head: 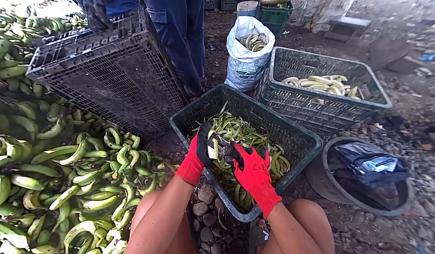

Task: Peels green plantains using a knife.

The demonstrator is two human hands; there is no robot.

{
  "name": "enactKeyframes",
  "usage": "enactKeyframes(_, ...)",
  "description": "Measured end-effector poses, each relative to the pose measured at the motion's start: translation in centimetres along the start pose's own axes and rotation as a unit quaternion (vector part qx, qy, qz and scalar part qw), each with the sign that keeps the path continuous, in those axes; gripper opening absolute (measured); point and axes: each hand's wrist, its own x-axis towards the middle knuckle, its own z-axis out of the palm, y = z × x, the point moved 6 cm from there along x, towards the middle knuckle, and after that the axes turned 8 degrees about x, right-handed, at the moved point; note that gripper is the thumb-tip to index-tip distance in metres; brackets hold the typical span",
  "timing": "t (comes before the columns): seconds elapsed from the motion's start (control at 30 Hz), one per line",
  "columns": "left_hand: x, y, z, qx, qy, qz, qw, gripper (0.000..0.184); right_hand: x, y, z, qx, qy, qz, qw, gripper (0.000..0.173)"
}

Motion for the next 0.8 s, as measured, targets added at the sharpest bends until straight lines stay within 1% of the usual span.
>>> enactKeyframes(0.07, 0.1, -0.5, 1.1, -0.049, -0.017, -0.025, 0.998, 0.034, 0.5, 0.5, -0.4, 0.022, -0.024, 0.028, 0.999, 0.05)
enactKeyframes(0.13, -0.1, -0.7, 1.6, -0.042, -0.028, -0.023, 0.998, 0.031, 0.8, 0.9, -0.7, 0.02, -0.031, 0.038, 0.999, 0.05)
enactKeyframes(0.17, -0.1, -0.8, 1.5, -0.024, -0.016, -0.023, 0.999, 0.031, 0.8, 1.0, -0.7, 0.013, -0.032, 0.038, 0.999, 0.051)
enactKeyframes(0.23, -0.4, -0.8, 1.1, 0.06, 0.05, -0.028, 0.997, 0.031, 0.8, 1.0, -0.2, 0.002, -0.032, 0.032, 0.999, 0.052)
enactKeyframes(0.3, -1.5, 0.4, 1.2, 0.201, 0.099, -0.012, 0.975, 0.031, 1.0, 0.9, 0.1, 0.012, -0.04, 0.033, 0.999, 0.051)
enactKeyframes(0.33, -2.0, 1.1, 1.5, 0.254, 0.106, 0.001, 0.961, 0.032, 1.1, 1.0, 0.1, 0.024, -0.045, 0.039, 0.998, 0.05)
enactKeyframes(0.4, -2.5, 1.9, 2.1, 0.306, 0.102, 0.041, 0.946, 0.032, 1.5, 1.4, -0.3, 0.065, -0.04, 0.046, 0.996, 0.049)
enactKeyframes(0.47, -2.9, 2.3, 2.7, 0.318, 0.065, 0.107, 0.94, 0.037, 1.8, 2.0, -0.8, 0.11, -0.027, 0.04, 0.993, 0.049)
enactKeyframes(0.53, -3.0, 2.2, 2.9, 0.32, 0.023, 0.194, 0.927, 0.044, 1.9, 2.6, -1.1, 0.148, -0.021, 0.024, 0.988, 0.051)
enactKeyframes(0.6, -3.0, 2.4, 2.8, 0.327, 0.006, 0.254, 0.91, 0.046, 1.7, 2.9, -1.2, 0.17, -0.019, 0.007, 0.985, 0.053)
enactKeyframes(0.8, -4.4, 2.8, 3.7, 0.388, -0.027, 0.318, 0.865, 0.045, 1.5, 3.1, -1.7, 0.187, -0.007, -0.007, 0.982, 0.05)
